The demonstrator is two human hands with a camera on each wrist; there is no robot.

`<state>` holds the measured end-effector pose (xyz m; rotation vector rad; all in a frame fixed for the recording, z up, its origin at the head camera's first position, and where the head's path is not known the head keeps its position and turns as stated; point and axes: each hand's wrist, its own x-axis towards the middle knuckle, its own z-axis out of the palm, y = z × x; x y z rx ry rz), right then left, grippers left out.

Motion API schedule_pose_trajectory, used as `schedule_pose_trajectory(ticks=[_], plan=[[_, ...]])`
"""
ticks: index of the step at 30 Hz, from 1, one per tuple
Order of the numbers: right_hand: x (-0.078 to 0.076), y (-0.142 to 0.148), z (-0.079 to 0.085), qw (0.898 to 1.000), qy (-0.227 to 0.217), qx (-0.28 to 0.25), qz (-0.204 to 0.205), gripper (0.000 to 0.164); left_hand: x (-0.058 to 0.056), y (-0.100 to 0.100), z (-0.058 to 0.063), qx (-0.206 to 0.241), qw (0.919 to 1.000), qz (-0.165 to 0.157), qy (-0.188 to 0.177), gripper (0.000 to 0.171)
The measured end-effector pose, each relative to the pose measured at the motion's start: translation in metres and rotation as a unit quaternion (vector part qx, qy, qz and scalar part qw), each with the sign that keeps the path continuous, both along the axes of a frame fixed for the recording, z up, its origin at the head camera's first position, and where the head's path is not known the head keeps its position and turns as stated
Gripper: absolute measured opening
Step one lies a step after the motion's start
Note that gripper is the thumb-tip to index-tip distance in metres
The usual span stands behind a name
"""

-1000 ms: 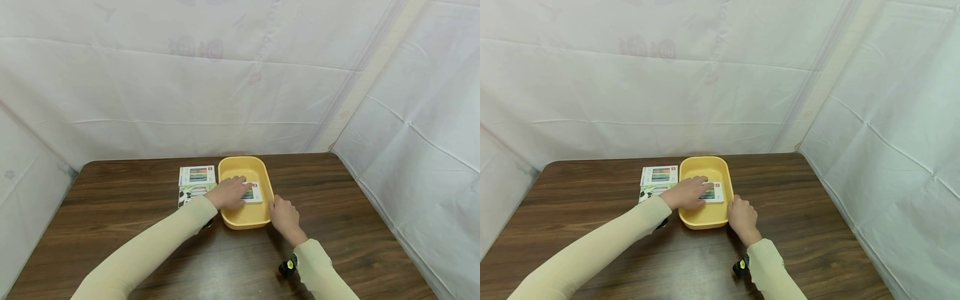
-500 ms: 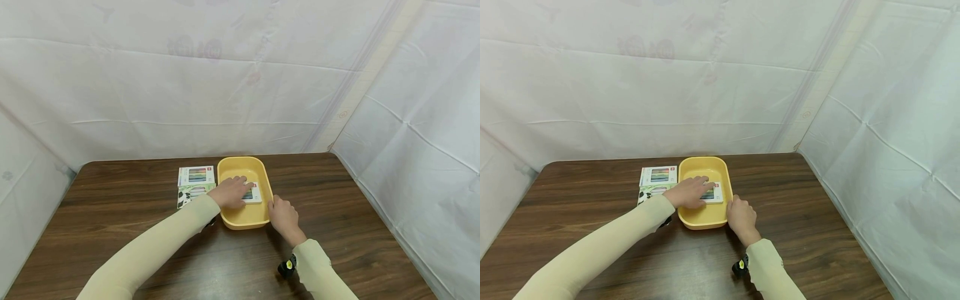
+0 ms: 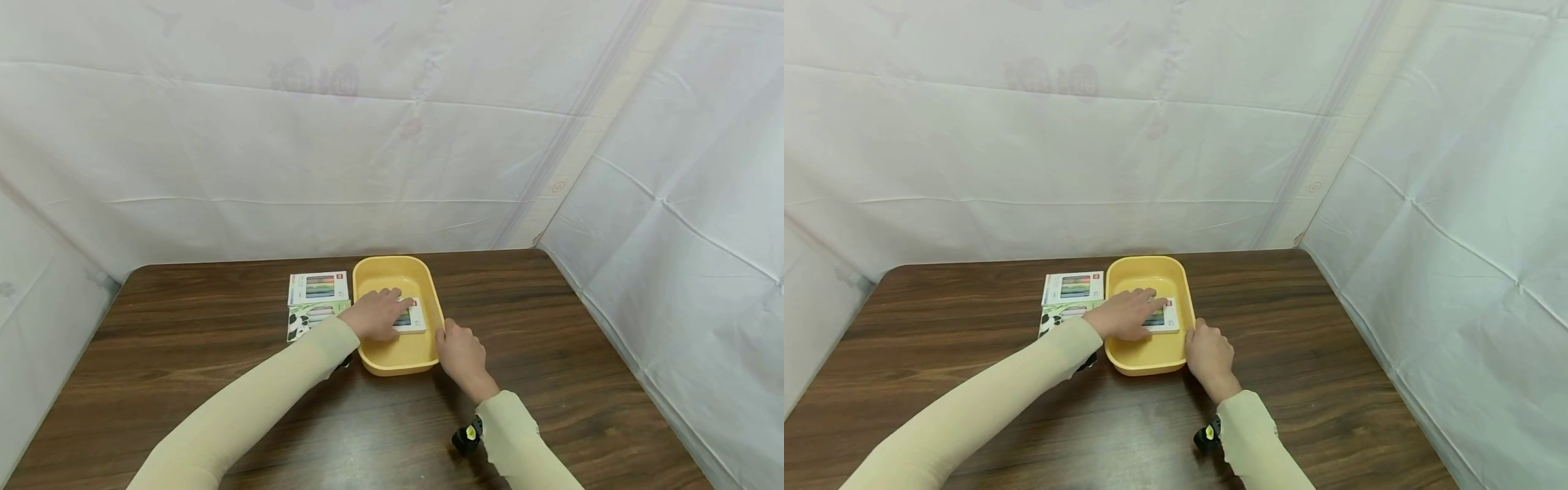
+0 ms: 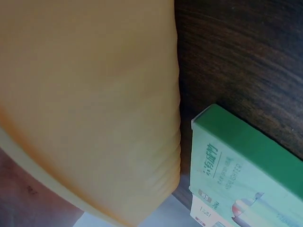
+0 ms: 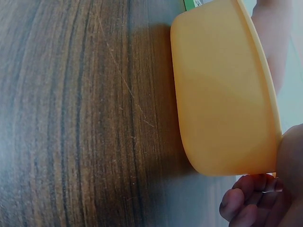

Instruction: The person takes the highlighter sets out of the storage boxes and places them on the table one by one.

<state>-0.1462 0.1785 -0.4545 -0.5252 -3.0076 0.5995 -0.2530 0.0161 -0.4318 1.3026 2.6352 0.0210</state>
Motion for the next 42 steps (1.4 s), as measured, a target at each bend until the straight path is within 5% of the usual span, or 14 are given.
schedule_pose_trajectory(ticks=[42], plan=[[0.0, 0.0, -0.001, 1.0, 0.011, 0.005, 0.001, 0.028, -0.01, 0.008, -0.01, -0.016, 0.9983, 0.013, -0.054, 0.068]])
